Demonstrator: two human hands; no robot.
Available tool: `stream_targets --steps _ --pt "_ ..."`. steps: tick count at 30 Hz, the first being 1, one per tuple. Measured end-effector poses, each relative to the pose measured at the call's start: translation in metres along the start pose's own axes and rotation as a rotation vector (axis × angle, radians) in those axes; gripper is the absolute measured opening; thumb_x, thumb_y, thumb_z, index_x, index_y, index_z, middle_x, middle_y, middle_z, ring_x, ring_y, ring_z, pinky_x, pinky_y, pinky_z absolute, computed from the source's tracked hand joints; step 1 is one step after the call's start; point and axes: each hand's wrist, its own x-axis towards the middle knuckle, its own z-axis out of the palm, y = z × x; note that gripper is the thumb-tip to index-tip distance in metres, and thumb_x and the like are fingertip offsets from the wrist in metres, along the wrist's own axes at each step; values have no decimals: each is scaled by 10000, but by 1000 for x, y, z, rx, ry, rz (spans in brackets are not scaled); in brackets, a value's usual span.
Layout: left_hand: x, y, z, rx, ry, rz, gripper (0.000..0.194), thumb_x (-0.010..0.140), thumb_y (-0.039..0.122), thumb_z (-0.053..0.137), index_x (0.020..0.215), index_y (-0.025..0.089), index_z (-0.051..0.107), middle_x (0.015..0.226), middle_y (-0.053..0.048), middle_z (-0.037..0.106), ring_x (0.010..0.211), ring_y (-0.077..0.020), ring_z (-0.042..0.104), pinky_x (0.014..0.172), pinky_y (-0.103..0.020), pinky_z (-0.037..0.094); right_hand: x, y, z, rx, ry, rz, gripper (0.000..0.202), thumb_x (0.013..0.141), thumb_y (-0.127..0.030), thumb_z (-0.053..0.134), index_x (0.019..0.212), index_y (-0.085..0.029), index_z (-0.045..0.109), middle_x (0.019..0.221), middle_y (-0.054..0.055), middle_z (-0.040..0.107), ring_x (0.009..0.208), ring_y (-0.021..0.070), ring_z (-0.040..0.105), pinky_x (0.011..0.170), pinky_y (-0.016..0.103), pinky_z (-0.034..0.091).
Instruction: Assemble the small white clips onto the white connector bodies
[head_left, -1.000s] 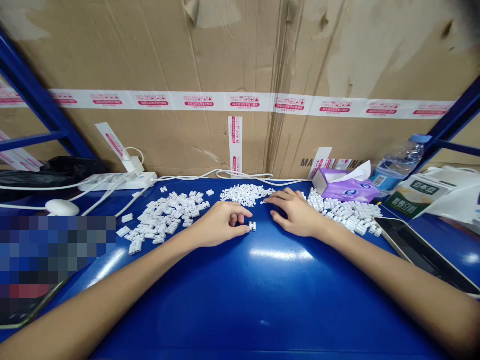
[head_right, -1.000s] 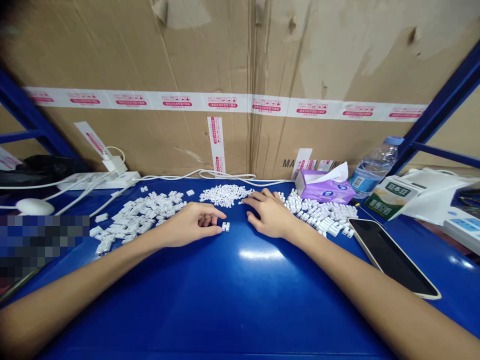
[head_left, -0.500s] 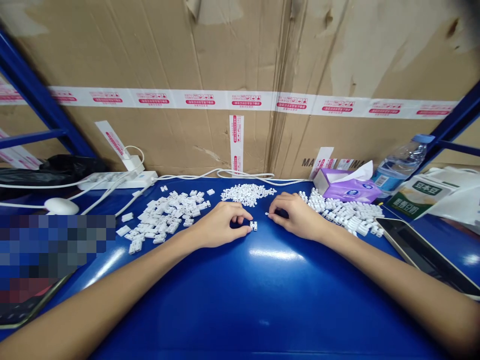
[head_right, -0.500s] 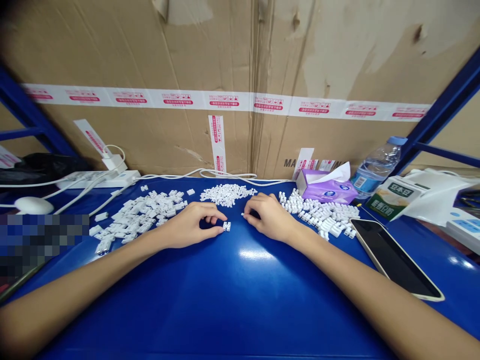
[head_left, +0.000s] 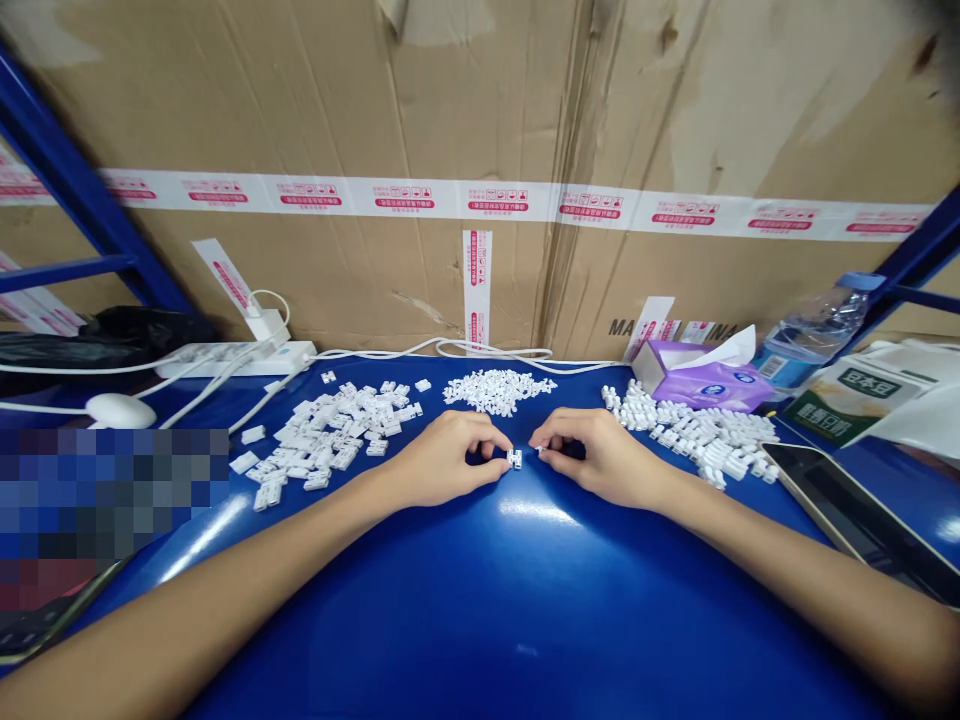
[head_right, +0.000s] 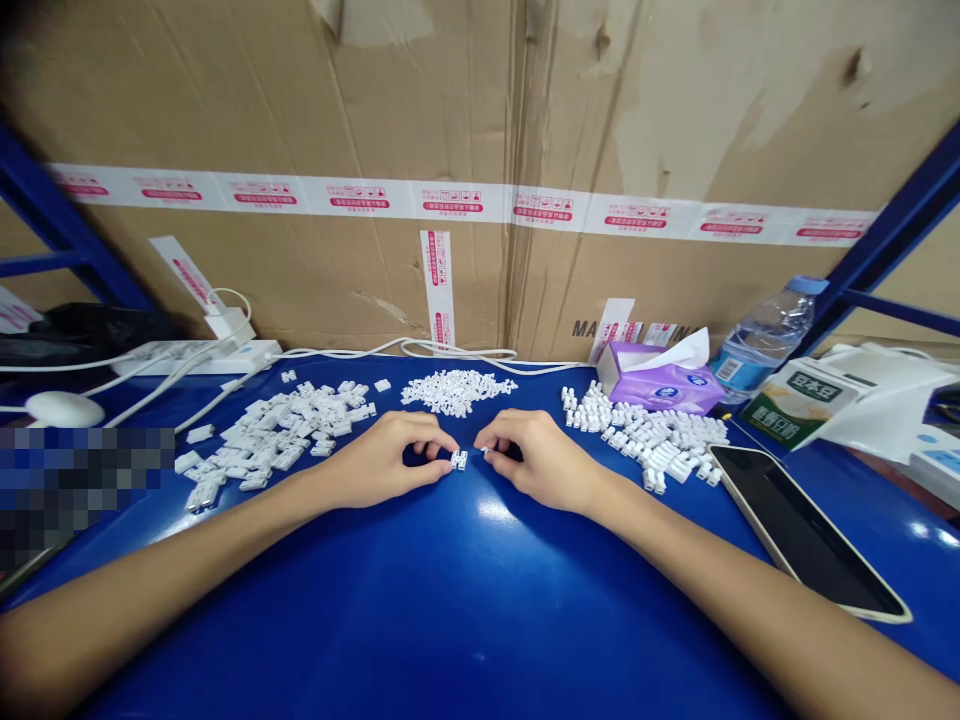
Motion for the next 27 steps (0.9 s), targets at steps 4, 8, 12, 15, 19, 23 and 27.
stream_targets --steps 4,8,12,15,19,23,27 --pt "0 2 1 10 -5 0 123 865 218 700 959 213 780 756 16 646 694 -136 584 695 -287 437 -1 -5 3 50 13 0 95 904 -143 643 901 -186 727 846 37 711 707 151 651 684 304 531" --pt "-1 3 1 8 -19 -6 142 874 217 687 979 215 783 774 13 643 704 -136 592 686 -284 434 -1 -7 7 67 12 -47 124 942 -160 623 915 -196 739 872 50 735 785 172 673 736 329 538" --pt "-1 5 2 8 -31 -4 149 890 228 675 987 218 787 780 12 643 702 -131 599 681 -280 434 -2 -7 9 73 45 -88 143 950 -139 618 937 -196 748 899 48 751 810 168 675 745 324 541" --pt "-2 6 2 9 -35 -5 153 893 233 671 991 219 788 781 11 645 702 -132 603 677 -280 435 -2 -7 10 71 64 -116 155 956 -133 614 958 -197 756 917 50 763 827 170 683 749 323 549" --pt "-1 6 2 9 -33 -9 157 884 225 669 988 216 787 778 10 642 697 -133 600 671 -283 434 -2 -7 11 75 87 -158 181 967 -134 594 972 -207 760 927 52 781 840 181 689 759 343 565" --pt "-1 7 2 9 -34 -11 154 886 228 671 986 215 787 781 9 642 690 -132 595 668 -283 432 -1 -8 12 52 116 -203 204 983 -144 569 977 -218 759 902 53 783 828 190 687 774 381 565" --pt "-1 7 2 10 -33 -7 152 882 220 670 977 210 788 776 8 642 685 -132 591 665 -283 431 -1 -7 14 9 125 -244 198 989 -144 567 970 -214 752 887 54 778 840 202 683 789 408 545"
